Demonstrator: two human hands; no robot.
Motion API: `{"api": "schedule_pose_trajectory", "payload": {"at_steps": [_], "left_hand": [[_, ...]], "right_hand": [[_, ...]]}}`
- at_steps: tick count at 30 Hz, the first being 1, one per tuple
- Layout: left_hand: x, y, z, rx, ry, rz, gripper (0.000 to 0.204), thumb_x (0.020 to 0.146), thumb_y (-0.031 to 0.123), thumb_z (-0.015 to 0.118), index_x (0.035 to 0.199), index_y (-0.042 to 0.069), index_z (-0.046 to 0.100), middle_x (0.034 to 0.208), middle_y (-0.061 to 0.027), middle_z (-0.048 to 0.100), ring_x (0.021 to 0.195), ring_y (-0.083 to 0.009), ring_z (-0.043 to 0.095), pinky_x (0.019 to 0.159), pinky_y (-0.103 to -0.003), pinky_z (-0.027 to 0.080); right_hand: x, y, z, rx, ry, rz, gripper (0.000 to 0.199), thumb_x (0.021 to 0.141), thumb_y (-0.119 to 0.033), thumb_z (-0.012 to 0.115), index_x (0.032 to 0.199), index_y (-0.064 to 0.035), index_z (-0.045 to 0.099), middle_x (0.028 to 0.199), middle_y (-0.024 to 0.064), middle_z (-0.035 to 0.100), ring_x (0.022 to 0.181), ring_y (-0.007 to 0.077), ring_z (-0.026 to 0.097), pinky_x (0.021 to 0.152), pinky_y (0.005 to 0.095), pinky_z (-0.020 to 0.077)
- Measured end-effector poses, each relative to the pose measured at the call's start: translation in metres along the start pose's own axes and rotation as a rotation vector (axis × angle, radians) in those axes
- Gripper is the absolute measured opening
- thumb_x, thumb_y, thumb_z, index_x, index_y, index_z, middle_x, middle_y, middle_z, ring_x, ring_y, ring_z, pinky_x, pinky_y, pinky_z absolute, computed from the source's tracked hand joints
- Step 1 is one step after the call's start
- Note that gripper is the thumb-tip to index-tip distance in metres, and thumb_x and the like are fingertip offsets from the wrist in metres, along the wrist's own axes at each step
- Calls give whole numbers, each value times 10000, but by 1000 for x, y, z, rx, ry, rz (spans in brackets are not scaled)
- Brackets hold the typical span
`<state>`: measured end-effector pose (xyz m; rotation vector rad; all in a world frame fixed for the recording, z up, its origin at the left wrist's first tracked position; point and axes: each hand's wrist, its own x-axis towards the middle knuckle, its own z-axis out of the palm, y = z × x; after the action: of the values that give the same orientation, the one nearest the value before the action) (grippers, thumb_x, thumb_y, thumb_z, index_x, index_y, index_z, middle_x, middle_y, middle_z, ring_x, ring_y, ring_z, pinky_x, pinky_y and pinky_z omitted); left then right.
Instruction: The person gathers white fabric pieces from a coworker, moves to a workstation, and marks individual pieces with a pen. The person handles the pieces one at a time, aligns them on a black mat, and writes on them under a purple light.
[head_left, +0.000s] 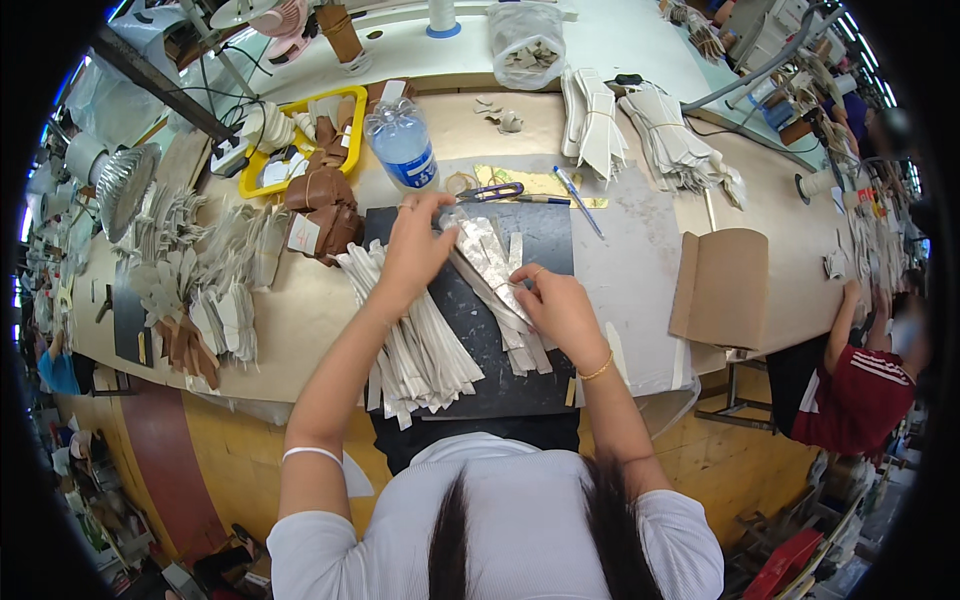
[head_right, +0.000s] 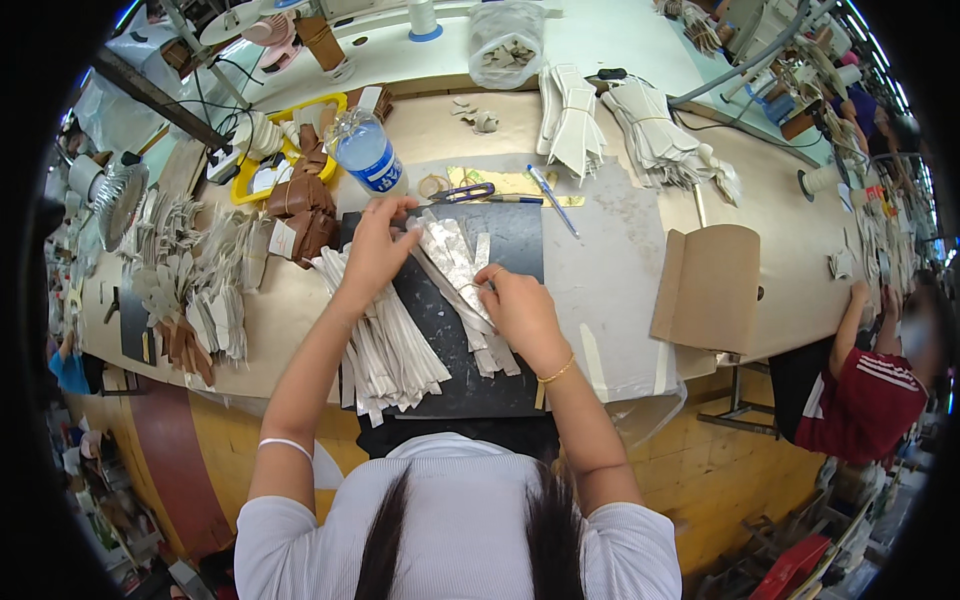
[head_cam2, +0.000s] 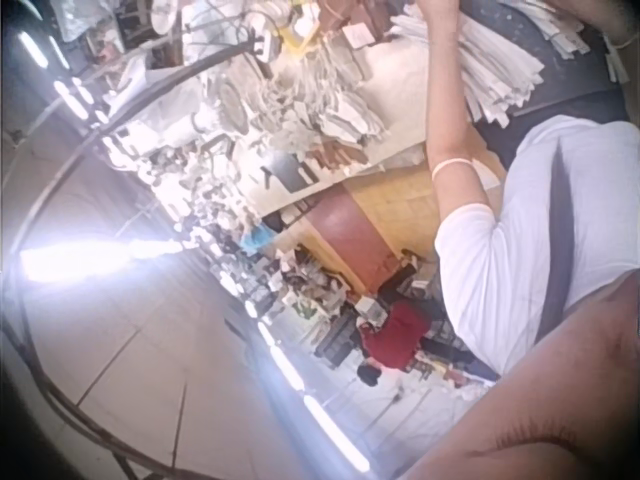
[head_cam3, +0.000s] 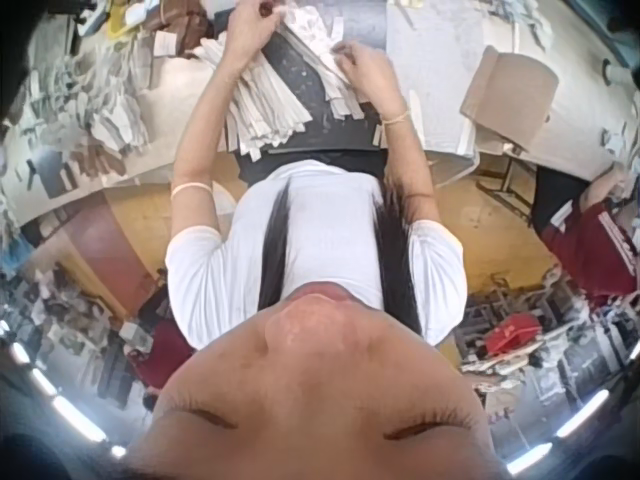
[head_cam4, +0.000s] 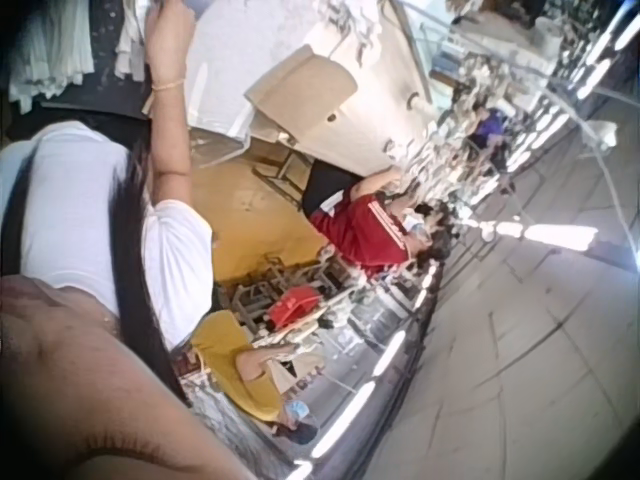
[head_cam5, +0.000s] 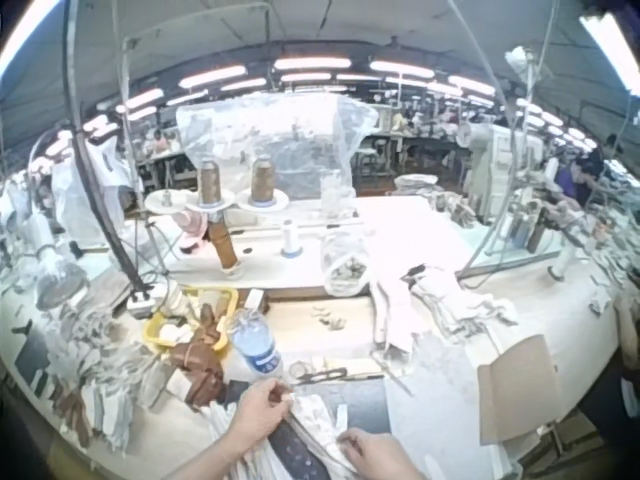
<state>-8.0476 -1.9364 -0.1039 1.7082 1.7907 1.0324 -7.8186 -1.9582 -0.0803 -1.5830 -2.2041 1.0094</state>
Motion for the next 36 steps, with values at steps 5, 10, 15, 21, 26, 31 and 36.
{"api": "schedule_pose_trajectory", "payload": {"at_steps": [5,10,15,21,26,31,36], "left_hand": [[-52,52,-2,-533,71,-127,454,889,145,693,1305,92,520,1219,-89,543,1158,-238,523,968,-370,453],[-98,48,1,-1430,-179,-1018,452,968,278,619,1343,83,458,1215,-110,549,1151,-261,536,972,-392,459],[-98,18,44,-1571,-295,-938,368,1000,367,556,1249,96,561,1132,-92,611,1013,-218,590,863,-349,484],[-75,23,65,-1455,-398,-933,460,951,468,625,1138,48,640,1072,-87,651,989,-183,599,849,-358,480],[-71,42,54,-1204,-263,-529,527,953,442,634,1211,-16,614,1162,-91,641,1032,-108,563,884,-257,467],[-68,65,24,-1332,-343,-334,567,891,422,725,1249,7,583,1131,-79,645,1027,-109,561,886,-285,483],[-76,62,23,-1386,-370,-312,621,766,271,858,1253,9,575,1158,-66,649,1065,-134,595,935,-301,497]], "right_hand": [[15,6,-6,-143,130,-113,206,880,-223,680,968,-37,676,898,131,652,819,346,655,736,436,527],[28,20,3,61,47,-40,263,903,-256,647,938,4,674,880,188,685,821,395,658,751,441,524],[21,18,9,202,-24,33,287,879,-245,686,878,42,678,786,187,685,698,250,653,668,359,508],[21,39,15,743,-147,13,183,920,-152,698,995,-7,616,804,11,612,722,67,531,658,226,441],[-2,7,7,754,84,-118,153,935,-101,679,984,-5,571,858,14,577,706,51,477,643,205,407],[-12,-8,3,600,212,-264,119,929,-58,661,959,10,568,902,25,534,729,70,492,629,205,416],[-14,-9,-3,455,197,-391,68,936,-26,619,920,23,574,928,23,484,714,81,494,606,211,421]]}}
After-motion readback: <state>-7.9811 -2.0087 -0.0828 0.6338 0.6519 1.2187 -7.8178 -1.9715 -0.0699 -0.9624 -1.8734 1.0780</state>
